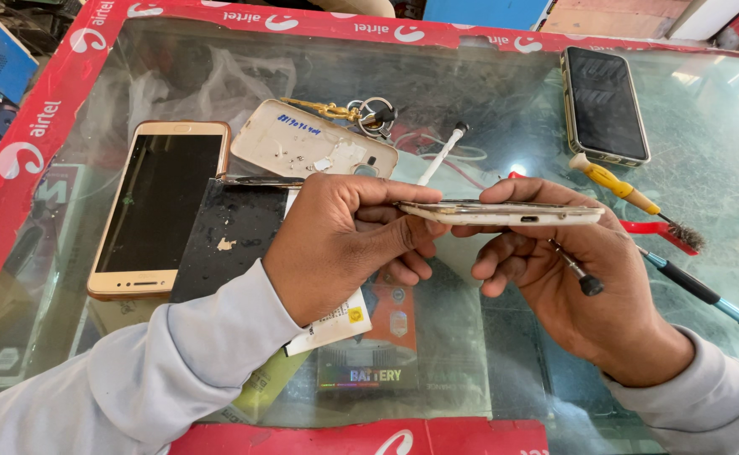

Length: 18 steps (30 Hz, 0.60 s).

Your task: The person uses a screwdriver to remove screws from the back of a white smartphone, then flips it to access the front. They continue unscrewing internal components and use a brush to clean the exposed interior. The phone remains disassembled throughout the clip.

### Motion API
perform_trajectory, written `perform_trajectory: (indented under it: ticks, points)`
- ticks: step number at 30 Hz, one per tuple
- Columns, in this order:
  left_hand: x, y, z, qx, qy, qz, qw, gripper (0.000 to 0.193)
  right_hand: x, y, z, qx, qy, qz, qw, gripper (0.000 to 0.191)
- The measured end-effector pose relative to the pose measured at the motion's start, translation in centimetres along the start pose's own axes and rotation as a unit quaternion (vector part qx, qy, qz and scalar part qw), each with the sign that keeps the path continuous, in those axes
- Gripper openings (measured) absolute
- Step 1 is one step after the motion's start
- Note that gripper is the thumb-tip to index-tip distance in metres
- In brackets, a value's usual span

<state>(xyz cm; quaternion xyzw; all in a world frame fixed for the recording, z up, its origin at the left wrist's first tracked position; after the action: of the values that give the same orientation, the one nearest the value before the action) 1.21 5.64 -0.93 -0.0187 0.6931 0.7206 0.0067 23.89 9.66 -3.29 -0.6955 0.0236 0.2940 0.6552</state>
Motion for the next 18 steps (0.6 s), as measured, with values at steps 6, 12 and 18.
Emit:
perform_trajectory:
  ticks: [6, 12, 18]
  points:
    - [0.06, -0.13, 0.04, 0.003, -0.003, -0.007, 1.0, 0.045, 0.09, 0.05, -0.05, -0.004, 0.01, -0.004, 1.0, 0.035]
    - [0.03, -0.22, 0.08, 0.001, -0.005, -0.011, 1.0, 0.041, 0.21, 0.05, -0.12, -0.006, 0.023, -0.004, 1.0, 0.033]
    - [0.06, -0.29, 0.09, 0.008, -0.006, -0.016, 1.0, 0.039, -0.04, -0.08, -0.4, 0.003, 0.023, 0.002, 1.0, 0.034]
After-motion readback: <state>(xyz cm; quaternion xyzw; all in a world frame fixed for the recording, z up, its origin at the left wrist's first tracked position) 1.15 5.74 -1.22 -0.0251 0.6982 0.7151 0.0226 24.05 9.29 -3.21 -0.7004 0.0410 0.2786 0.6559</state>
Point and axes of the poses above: each hand's wrist, its own z-axis towards the middle knuckle, its own x-axis out of the back of the hand, y = z × x, the point moved 3 cm from there along z, towards the middle knuckle, and after that the axes turned 13 degrees about y, right-handed, at the moved point
